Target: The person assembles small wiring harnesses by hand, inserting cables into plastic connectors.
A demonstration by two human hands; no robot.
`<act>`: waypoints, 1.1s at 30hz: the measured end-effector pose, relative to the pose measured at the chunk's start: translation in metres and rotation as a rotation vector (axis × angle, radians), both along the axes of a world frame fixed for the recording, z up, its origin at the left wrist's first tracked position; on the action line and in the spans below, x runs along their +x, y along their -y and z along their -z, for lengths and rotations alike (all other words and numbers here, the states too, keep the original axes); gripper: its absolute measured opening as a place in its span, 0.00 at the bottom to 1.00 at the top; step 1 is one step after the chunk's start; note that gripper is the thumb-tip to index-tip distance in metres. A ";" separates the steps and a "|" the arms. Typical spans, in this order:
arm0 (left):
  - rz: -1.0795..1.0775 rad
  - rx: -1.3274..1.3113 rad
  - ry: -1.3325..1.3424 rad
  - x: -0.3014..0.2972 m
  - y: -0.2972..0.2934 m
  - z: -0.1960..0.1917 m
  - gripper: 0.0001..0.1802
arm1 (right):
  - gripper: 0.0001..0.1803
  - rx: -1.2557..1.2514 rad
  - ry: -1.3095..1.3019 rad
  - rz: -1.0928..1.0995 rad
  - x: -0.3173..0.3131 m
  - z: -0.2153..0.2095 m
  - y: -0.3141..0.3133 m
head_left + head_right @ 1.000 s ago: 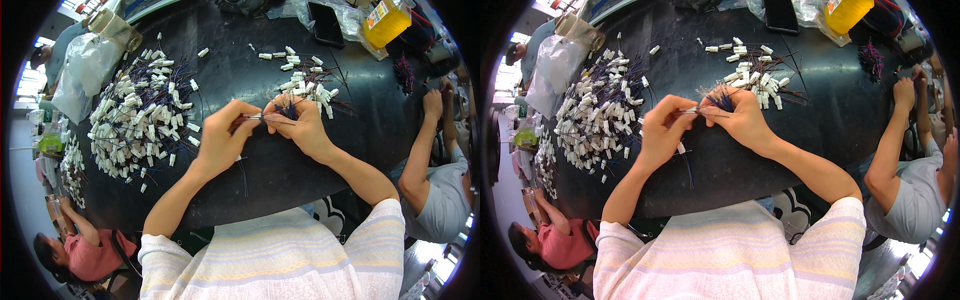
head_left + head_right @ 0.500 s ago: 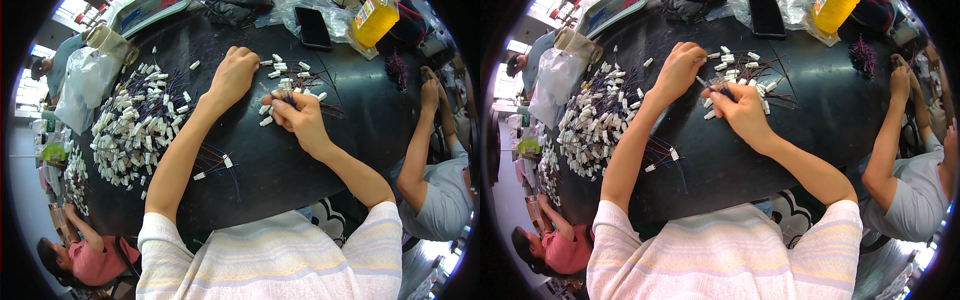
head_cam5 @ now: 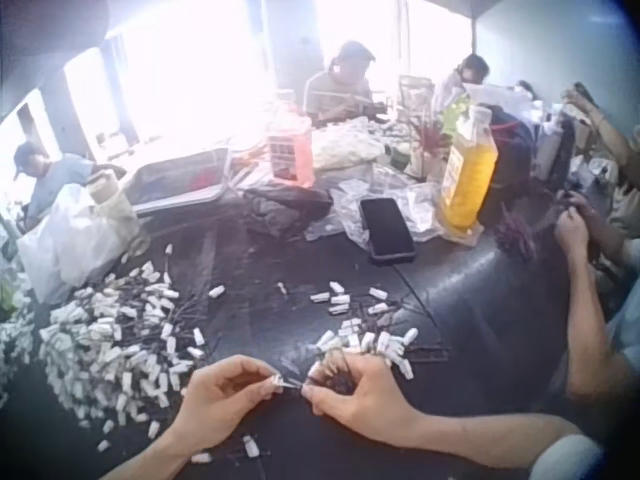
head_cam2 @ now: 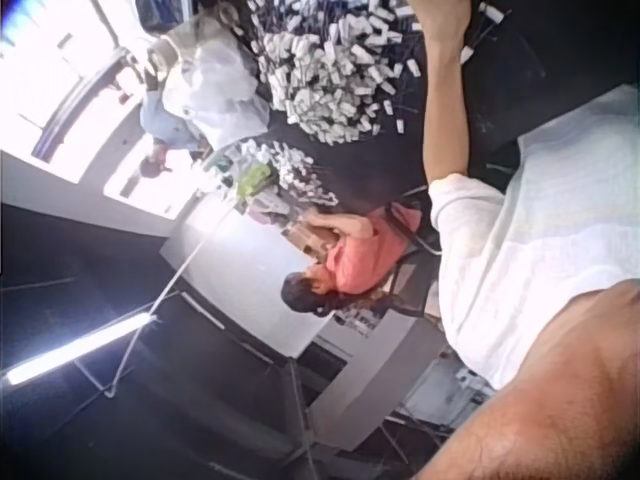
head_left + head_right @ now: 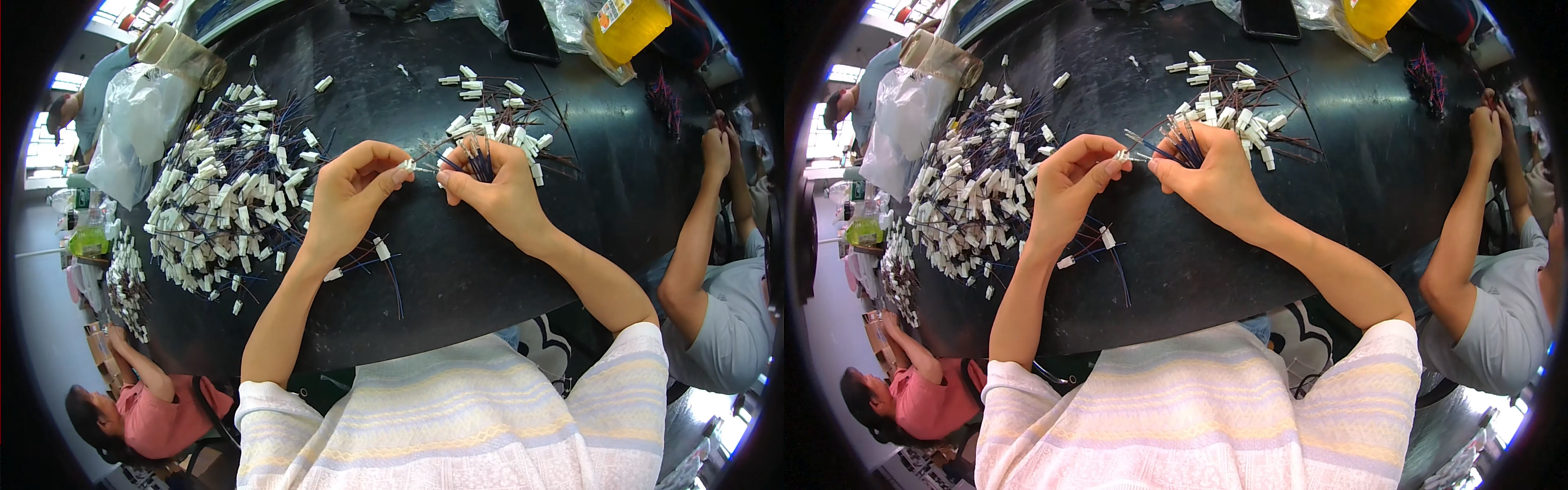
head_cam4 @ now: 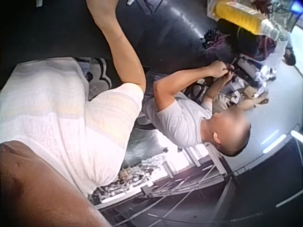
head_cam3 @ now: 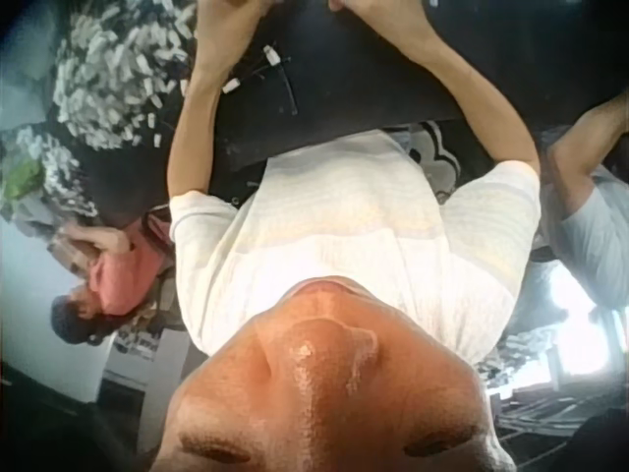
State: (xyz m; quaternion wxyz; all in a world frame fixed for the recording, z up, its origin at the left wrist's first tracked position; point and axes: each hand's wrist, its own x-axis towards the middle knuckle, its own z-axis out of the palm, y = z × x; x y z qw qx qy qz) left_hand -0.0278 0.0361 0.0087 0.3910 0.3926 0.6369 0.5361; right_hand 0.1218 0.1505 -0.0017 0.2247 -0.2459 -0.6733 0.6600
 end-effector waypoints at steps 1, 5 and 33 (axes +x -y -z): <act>0.006 0.001 0.001 0.000 0.001 0.001 0.07 | 0.05 -0.016 0.000 0.000 0.000 0.000 0.001; 0.016 0.004 -0.015 0.001 0.003 0.008 0.08 | 0.05 0.098 0.033 0.005 0.000 0.006 0.002; -0.155 0.100 -1.423 -0.020 -0.006 -0.024 0.09 | 0.10 -0.092 -0.200 0.157 0.004 -0.005 -0.022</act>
